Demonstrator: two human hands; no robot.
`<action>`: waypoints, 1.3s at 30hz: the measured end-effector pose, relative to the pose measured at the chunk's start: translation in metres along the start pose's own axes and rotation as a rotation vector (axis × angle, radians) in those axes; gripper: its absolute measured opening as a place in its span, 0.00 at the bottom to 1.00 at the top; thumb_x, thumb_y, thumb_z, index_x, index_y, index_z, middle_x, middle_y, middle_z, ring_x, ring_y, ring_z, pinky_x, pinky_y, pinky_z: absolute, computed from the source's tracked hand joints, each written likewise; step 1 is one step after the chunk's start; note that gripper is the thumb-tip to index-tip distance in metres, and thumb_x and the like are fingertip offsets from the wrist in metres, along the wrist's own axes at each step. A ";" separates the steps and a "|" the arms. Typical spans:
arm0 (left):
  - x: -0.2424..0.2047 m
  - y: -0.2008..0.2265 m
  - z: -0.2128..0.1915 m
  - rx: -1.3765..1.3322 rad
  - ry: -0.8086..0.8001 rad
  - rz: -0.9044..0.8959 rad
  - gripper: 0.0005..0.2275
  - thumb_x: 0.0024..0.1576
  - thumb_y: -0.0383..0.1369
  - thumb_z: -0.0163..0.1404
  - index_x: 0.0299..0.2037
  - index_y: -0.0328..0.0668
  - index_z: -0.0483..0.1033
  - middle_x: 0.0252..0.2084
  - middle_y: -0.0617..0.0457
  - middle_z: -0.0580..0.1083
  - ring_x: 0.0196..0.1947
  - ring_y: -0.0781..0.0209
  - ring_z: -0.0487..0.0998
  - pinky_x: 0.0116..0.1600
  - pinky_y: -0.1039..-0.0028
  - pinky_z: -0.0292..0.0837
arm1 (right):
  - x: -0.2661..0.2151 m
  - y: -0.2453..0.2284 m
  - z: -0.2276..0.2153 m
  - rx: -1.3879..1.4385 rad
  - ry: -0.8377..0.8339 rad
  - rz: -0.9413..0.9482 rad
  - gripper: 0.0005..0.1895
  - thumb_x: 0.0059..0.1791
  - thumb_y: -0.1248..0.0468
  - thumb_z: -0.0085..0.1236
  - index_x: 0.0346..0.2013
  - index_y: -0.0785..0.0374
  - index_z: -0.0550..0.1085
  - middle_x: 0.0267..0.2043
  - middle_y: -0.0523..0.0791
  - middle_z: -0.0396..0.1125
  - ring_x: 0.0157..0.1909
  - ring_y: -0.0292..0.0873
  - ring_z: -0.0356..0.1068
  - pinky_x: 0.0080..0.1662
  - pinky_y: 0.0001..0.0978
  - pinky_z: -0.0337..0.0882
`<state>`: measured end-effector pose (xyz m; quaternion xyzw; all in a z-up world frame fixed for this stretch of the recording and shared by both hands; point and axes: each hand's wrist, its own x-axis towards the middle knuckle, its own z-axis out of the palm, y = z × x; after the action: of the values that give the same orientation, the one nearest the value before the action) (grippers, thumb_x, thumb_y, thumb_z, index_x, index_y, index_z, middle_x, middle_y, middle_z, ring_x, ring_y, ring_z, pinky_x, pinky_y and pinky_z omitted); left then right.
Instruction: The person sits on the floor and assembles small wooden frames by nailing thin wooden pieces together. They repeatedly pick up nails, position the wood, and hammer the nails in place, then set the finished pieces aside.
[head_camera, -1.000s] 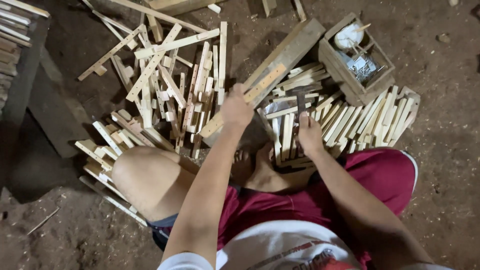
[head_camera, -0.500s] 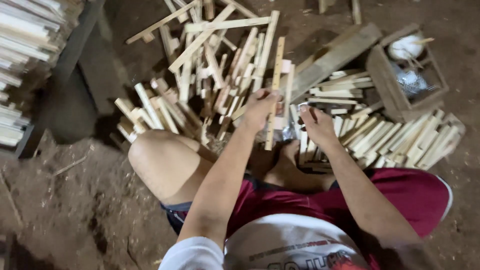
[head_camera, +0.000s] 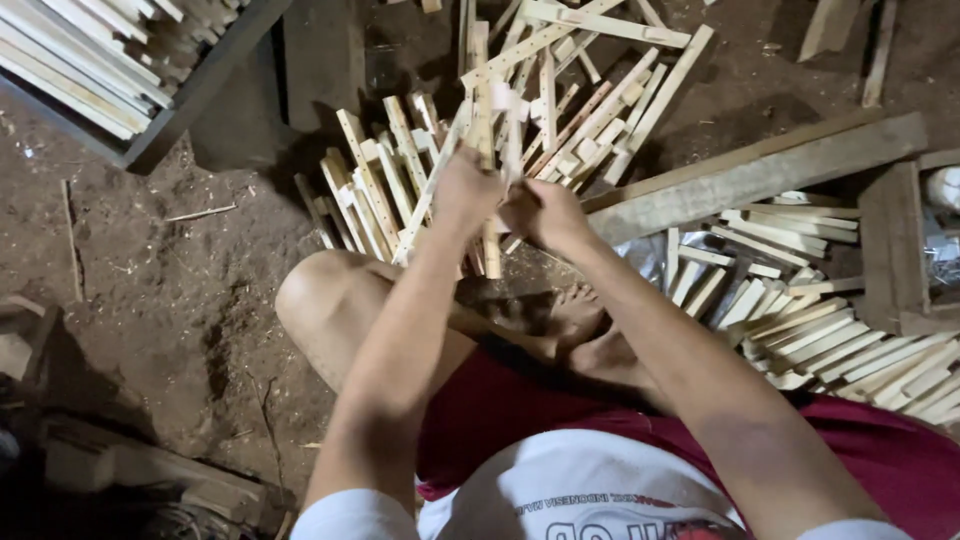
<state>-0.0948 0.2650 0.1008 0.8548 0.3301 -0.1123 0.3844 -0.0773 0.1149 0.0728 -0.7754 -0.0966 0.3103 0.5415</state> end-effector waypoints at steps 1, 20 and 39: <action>0.012 -0.016 -0.011 0.000 0.002 -0.005 0.16 0.54 0.43 0.49 0.45 0.44 0.80 0.41 0.40 0.81 0.50 0.37 0.81 0.56 0.51 0.76 | 0.009 -0.003 0.016 0.000 -0.005 0.000 0.11 0.50 0.55 0.58 0.38 0.58 0.79 0.33 0.48 0.75 0.42 0.46 0.75 0.51 0.35 0.70; 0.048 -0.110 -0.102 0.169 0.153 -0.365 0.16 0.51 0.32 0.49 0.47 0.32 0.78 0.43 0.39 0.79 0.50 0.35 0.80 0.52 0.49 0.77 | 0.060 -0.051 0.132 -0.276 -0.006 -0.095 0.30 0.49 0.61 0.60 0.67 0.54 0.68 0.49 0.57 0.74 0.51 0.55 0.75 0.53 0.48 0.75; 0.061 0.030 0.033 -0.006 0.010 0.094 0.11 0.57 0.39 0.46 0.37 0.44 0.78 0.40 0.39 0.80 0.49 0.34 0.80 0.51 0.46 0.76 | 0.141 0.209 -0.025 -0.296 0.282 0.163 0.22 0.49 0.49 0.61 0.58 0.44 0.75 0.48 0.46 0.76 0.58 0.51 0.72 0.63 0.47 0.69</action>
<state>-0.0273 0.2549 0.0686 0.8687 0.2919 -0.0887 0.3902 0.0096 0.0817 -0.1635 -0.8874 -0.0013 0.2241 0.4029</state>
